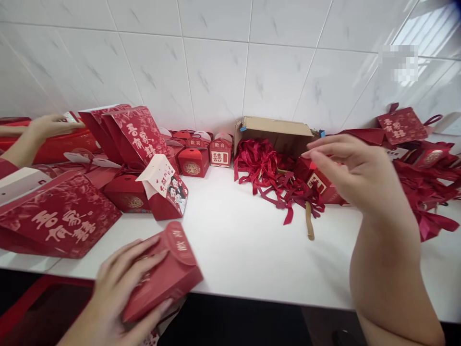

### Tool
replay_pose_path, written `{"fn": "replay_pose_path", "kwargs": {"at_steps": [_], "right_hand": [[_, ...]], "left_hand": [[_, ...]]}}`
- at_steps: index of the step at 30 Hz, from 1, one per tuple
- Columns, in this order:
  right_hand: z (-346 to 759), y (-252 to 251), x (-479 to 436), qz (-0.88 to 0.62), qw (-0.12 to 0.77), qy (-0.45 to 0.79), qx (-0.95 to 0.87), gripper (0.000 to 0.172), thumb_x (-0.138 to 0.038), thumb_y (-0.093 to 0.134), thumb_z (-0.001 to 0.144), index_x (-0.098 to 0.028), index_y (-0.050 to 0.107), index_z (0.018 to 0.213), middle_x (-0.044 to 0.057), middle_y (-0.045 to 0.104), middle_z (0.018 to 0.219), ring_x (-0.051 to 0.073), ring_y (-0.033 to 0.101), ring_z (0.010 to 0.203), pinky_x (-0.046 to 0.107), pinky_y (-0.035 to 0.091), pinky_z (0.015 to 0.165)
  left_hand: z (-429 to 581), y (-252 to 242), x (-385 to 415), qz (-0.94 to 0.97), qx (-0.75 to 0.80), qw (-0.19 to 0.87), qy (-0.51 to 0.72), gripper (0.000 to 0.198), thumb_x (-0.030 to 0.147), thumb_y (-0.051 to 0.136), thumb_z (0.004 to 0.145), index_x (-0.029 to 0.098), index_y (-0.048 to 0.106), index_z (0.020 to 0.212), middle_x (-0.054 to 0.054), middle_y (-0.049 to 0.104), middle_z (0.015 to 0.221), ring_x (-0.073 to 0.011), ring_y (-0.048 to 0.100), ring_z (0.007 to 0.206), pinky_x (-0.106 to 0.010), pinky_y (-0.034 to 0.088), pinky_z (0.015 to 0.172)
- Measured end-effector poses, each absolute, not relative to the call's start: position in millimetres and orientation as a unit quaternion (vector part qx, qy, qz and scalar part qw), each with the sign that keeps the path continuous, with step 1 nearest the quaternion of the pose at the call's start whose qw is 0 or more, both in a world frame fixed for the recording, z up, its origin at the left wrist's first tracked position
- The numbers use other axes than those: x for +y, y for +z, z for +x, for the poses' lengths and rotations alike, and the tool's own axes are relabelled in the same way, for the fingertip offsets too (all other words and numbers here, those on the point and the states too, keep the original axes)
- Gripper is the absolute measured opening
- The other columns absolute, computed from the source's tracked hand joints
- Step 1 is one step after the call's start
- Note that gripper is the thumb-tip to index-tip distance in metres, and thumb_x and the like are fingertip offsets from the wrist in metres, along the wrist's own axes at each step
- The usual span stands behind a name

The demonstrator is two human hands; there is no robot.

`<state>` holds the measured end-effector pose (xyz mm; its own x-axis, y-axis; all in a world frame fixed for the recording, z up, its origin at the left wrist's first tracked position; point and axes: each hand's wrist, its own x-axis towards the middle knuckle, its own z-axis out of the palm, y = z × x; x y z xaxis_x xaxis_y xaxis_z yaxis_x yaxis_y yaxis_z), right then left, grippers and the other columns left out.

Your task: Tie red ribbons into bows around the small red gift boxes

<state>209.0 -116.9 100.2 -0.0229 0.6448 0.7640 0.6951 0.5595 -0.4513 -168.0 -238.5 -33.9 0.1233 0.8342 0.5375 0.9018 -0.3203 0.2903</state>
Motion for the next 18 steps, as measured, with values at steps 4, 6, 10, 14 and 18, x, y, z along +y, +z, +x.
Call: {"fn": "replay_pose_path", "kwargs": {"at_steps": [4,6,10,14,18], "right_hand": [[223,82,-98,-0.527,0.302,0.04,-0.793,0.016,-0.027,0.057,0.083,-0.022,0.072,0.081,0.002,0.071,0.086,0.018,0.065,0.076,0.029,0.05,0.064],[224,58,-80,-0.565,0.177,0.092,-0.801,0.019,-0.025,0.053,0.084,-0.023,0.072,0.084,0.002,0.071,0.083,0.018,0.065,0.072,0.027,0.048,0.061],[220,4,-45,-0.599,0.09,0.106,-0.789,0.023,-0.022,0.057,0.081,-0.018,0.07,0.099,0.011,0.068,0.105,0.024,0.064,0.094,0.03,0.049,0.078],[234,-17,-36,-0.598,0.06,0.119,-0.79,0.035,-0.006,0.057,0.074,-0.019,0.07,0.105,0.011,0.065,0.11,0.024,0.061,0.1,0.029,0.047,0.083],[259,-21,-44,-0.59,0.043,0.143,-0.794,0.043,0.002,0.055,0.068,-0.023,0.073,0.097,0.005,0.067,0.1,0.019,0.063,0.089,0.025,0.048,0.077]], "left_hand": [[-112,-37,-220,-0.798,-0.51,0.003,-0.321,0.055,0.026,0.062,0.08,0.032,0.043,0.131,-0.008,0.04,0.14,-0.0339,0.035,0.13,-0.052,0.038,0.103],[-91,-40,-207,-0.799,-0.496,-0.001,-0.341,0.053,0.027,0.065,0.079,0.029,0.046,0.128,-0.01,0.042,0.139,-0.0339,0.034,0.131,-0.052,0.038,0.104],[-65,-46,-190,-0.793,-0.481,-0.008,-0.374,0.05,0.032,0.067,0.079,0.026,0.05,0.125,-0.011,0.045,0.136,-0.0331,0.035,0.13,-0.054,0.037,0.105],[-56,-48,-184,-0.789,-0.475,-0.02,-0.389,0.048,0.033,0.067,0.079,0.025,0.051,0.123,-0.01,0.047,0.135,-0.0329,0.036,0.13,-0.054,0.038,0.104],[-55,-48,-182,-0.784,-0.476,-0.027,-0.398,0.047,0.031,0.067,0.078,0.026,0.052,0.123,-0.01,0.047,0.136,-0.0327,0.036,0.131,-0.053,0.037,0.105]]}}
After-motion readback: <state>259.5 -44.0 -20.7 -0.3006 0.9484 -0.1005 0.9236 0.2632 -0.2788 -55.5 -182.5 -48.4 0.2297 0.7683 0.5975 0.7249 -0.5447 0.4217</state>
